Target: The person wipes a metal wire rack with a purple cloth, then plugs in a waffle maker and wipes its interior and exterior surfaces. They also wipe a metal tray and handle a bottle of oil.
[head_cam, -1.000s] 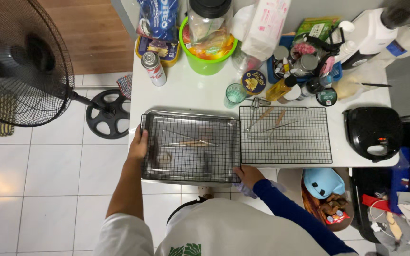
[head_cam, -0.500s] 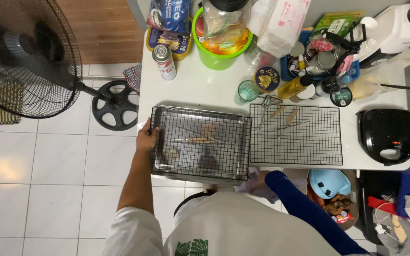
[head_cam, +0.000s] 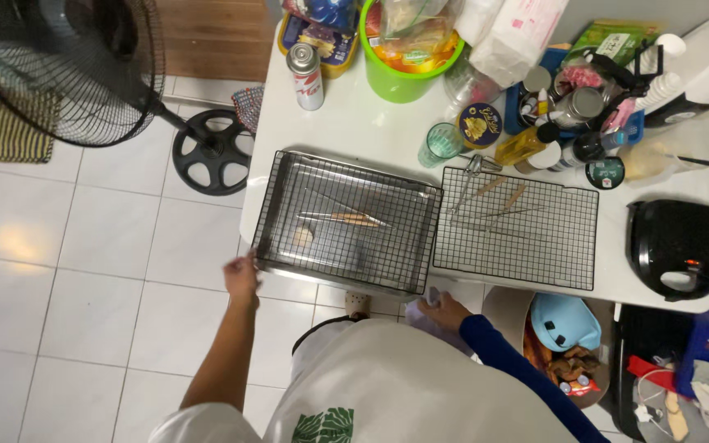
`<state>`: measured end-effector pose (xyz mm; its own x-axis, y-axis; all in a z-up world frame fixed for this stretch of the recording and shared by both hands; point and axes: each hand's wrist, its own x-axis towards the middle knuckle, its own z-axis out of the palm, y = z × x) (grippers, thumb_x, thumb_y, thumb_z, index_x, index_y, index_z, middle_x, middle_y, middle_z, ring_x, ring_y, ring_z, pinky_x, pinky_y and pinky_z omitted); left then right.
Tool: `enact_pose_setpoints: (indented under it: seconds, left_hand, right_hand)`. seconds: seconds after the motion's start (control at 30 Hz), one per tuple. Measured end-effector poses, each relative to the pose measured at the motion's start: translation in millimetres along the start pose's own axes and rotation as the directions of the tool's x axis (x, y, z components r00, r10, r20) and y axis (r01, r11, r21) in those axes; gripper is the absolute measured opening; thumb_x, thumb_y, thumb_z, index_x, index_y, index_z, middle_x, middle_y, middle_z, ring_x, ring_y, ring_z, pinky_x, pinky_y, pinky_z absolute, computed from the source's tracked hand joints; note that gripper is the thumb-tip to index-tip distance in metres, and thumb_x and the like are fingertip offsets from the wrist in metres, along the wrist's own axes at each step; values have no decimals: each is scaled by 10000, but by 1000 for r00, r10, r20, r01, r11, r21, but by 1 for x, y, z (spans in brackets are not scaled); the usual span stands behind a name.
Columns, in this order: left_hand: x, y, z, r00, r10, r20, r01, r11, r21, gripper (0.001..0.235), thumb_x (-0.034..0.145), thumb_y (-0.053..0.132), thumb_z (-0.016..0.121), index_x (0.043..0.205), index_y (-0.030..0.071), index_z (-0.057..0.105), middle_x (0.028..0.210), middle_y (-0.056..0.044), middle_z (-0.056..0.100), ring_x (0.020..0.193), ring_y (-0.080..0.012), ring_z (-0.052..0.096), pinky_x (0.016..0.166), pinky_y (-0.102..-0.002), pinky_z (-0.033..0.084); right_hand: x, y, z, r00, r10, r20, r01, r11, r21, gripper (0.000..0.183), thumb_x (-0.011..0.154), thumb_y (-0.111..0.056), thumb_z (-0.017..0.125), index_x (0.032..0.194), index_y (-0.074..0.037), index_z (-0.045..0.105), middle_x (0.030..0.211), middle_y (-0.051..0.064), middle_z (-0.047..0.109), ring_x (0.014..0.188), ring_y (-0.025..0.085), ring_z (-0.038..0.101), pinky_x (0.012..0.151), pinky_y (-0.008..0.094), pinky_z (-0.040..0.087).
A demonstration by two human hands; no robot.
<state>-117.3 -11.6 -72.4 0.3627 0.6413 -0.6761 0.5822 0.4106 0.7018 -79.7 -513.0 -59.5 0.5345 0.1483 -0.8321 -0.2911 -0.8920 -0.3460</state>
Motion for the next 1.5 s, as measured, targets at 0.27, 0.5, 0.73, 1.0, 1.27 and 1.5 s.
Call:
enact_pose_setpoints:
  seconds: [0.27,0.5,0.73,1.0,1.27,1.5]
  left_hand:
    - [-67,-8,28,917,-262,301,254,965,68,672,871,536,735,1157,-41,541,1075,-156,669,894,-296,770,706,-383,659]
    - [-68,-2,32,921,-266,285,266,963,39,597,890,547,695,1076,-1,549,977,-118,670,874,-282,762,683,-361,643]
    - [-68,-17,25,907,-288,308,305,952,-5,566,965,519,601,1074,-33,533,1033,-155,650,919,-296,761,709,-354,660]
    - [-36,-5,32,915,-228,332,240,971,5,516,1039,451,527,990,-62,553,969,-178,682,866,-279,772,705,-328,652]
    - [-15,30,40,921,-206,332,183,978,99,530,1057,434,488,1038,-88,579,958,-178,706,854,-255,771,696,-299,653]
    - [-5,45,44,918,-183,353,156,982,103,498,1067,438,472,997,-45,567,943,-155,691,844,-244,768,716,-314,647]
  right_hand:
    - [24,-18,14,959,-185,-213,226,956,189,654,1037,-584,404,1313,-16,574,1255,197,666,1169,353,611,1009,401,454]
    - [34,-27,10,989,-31,-144,60,977,205,612,1034,-545,450,1193,8,658,1101,258,752,1035,377,717,937,418,547]
    - [51,-39,-12,929,-194,-315,230,970,82,733,1021,-561,479,1424,50,490,1403,280,552,1306,393,532,1087,403,416]
    - [75,-70,-26,920,-227,-320,236,972,-11,750,1024,-580,428,1421,52,502,1428,274,549,1342,389,515,1119,404,397]
    - [89,-93,-32,952,-161,-262,171,985,17,593,1030,-578,430,1045,-20,629,997,203,721,965,338,698,903,415,527]
    - [96,-107,-31,897,-267,-351,315,945,87,509,1009,-518,469,1048,-44,652,967,166,742,940,331,699,875,429,531]
